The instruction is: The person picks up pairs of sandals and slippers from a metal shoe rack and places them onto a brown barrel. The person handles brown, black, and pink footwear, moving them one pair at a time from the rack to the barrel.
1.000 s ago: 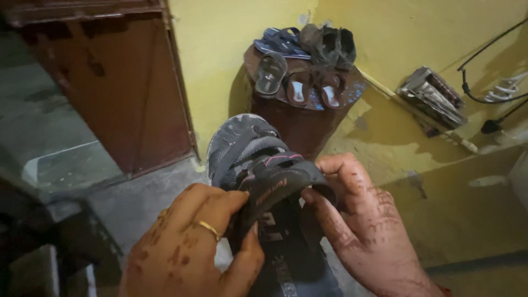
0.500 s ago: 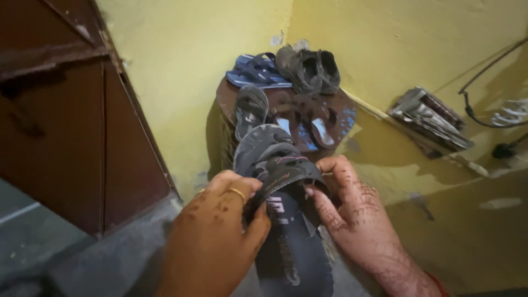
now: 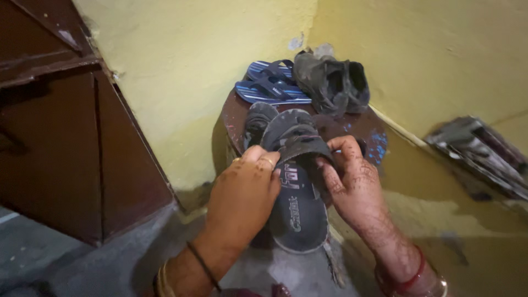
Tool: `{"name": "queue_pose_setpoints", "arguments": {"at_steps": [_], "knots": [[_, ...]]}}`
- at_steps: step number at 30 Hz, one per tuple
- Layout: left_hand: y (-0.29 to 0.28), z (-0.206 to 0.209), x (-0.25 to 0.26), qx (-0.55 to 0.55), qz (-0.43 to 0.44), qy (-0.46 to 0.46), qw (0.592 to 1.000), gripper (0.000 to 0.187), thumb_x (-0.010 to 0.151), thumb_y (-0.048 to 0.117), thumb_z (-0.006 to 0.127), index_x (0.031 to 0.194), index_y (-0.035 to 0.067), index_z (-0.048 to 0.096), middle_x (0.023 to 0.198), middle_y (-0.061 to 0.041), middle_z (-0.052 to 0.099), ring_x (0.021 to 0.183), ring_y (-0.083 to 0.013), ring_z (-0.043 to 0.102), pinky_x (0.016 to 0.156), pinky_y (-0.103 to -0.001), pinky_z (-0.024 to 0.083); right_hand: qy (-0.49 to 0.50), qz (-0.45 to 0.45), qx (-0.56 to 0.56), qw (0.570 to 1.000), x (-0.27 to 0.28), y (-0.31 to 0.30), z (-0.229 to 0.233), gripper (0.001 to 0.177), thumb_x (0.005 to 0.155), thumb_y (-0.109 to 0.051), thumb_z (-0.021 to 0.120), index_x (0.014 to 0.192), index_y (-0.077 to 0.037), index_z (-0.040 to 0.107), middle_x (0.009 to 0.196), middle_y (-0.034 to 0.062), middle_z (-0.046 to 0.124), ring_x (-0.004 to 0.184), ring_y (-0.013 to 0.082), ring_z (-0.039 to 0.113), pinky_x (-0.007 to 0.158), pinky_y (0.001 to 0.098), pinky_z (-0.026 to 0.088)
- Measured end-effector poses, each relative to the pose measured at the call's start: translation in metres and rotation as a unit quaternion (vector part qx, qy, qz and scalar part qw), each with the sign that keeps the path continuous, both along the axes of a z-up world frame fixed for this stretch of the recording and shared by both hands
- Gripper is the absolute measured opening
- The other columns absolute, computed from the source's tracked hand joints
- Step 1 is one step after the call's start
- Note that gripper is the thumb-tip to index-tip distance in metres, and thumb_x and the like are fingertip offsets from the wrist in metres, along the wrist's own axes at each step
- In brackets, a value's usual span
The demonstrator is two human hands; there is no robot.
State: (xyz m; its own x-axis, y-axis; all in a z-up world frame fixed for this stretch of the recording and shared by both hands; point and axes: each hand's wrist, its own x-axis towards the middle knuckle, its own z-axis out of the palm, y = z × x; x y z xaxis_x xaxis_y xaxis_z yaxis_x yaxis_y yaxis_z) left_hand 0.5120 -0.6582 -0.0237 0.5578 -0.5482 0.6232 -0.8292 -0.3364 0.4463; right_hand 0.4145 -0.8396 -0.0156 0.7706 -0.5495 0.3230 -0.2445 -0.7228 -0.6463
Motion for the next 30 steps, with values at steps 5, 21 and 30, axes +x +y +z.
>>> {"name": "queue_pose_setpoints", "arguments": {"at_steps": [5, 21, 30], "knots": [[-0.065, -0.007, 0.041, 0.025, 0.044, 0.015, 0.999, 0.025, 0.091, 0.020, 0.063, 0.111, 0.007, 0.072, 0.102, -0.012, 0.069, 0.093, -0.0330, 0.068, 0.080, -0.045, 0.054, -0.074, 0.077, 0.016, 0.994, 0.051, -0.063, -0.016, 0.029, 0.093, -0.008, 0.067, 0.118, -0.008, 0.053, 0.092, 0.0124, 0.078, 0.085, 0.0232, 0.078, 0.073, 0.0352, 0.057], [-0.189, -0.072, 0.143, 0.063, 0.146, -0.022, 0.987, 0.021, 0.090, 0.010, 0.055, 0.106, 0.008, 0.068, 0.103, -0.011, 0.068, 0.096, -0.0316, 0.069, 0.078, -0.043, 0.057, -0.070, 0.181, 0.042, 0.980, 0.178, -0.185, -0.074, 0.025, 0.096, -0.011, 0.068, 0.115, -0.006, 0.053, 0.098, 0.0116, 0.077, 0.092, 0.0214, 0.077, 0.079, 0.0346, 0.057], [-0.189, -0.075, 0.125, 0.090, 0.154, -0.008, 0.984, 0.033, 0.092, 0.022, 0.065, 0.120, 0.005, 0.069, 0.105, -0.010, 0.067, 0.102, -0.0300, 0.066, 0.083, -0.040, 0.055, -0.063, 0.180, -0.101, 0.976, 0.172, -0.196, -0.074, 0.060, 0.082, -0.014, 0.082, 0.134, -0.003, 0.054, 0.115, 0.0204, 0.066, 0.104, 0.0335, 0.065, 0.089, 0.0427, 0.052]]}}
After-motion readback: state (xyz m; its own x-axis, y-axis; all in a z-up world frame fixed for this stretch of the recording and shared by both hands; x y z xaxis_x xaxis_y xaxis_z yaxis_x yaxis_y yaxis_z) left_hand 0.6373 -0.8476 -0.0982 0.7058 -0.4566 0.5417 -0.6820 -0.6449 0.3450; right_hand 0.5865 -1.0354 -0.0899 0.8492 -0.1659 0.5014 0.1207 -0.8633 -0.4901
